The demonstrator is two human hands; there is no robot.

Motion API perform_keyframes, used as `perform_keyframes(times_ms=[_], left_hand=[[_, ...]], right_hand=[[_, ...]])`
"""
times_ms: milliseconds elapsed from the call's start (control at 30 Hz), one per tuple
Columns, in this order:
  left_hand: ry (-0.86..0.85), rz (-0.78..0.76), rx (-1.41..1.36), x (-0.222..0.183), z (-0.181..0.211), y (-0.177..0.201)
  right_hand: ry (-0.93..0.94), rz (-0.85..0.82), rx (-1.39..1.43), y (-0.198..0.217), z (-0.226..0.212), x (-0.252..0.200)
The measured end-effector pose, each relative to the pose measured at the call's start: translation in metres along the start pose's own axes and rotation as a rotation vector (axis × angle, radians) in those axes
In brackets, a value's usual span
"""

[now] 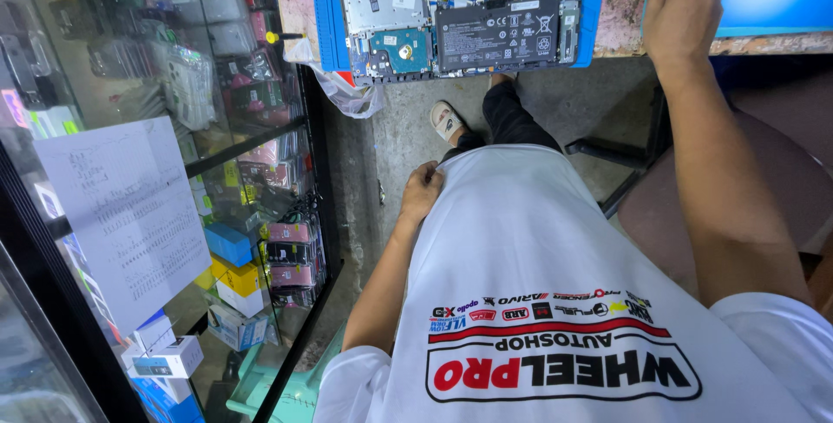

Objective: The person disassembles and removes a battery from a laptop by hand, using a screwdriver to remove screws from the internal components.

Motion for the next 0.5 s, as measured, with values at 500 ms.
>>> perform_keyframes(times_ms=[500], left_hand=[[-0.624,0.4,0.363,0.033,0.194,0.043]], right_hand=[[0.144,-0.02,0.267,-0.005,-0.11,0.028]])
Point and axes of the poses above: each hand's wrist, its own x-axis towards the middle knuckle, its own y-axis out of the back of the hand, z = x × y, the point moved 2 cm from there along x, towards the middle knuckle, and after that the axes turned 5 degrees about x, right-handed, at the moved point
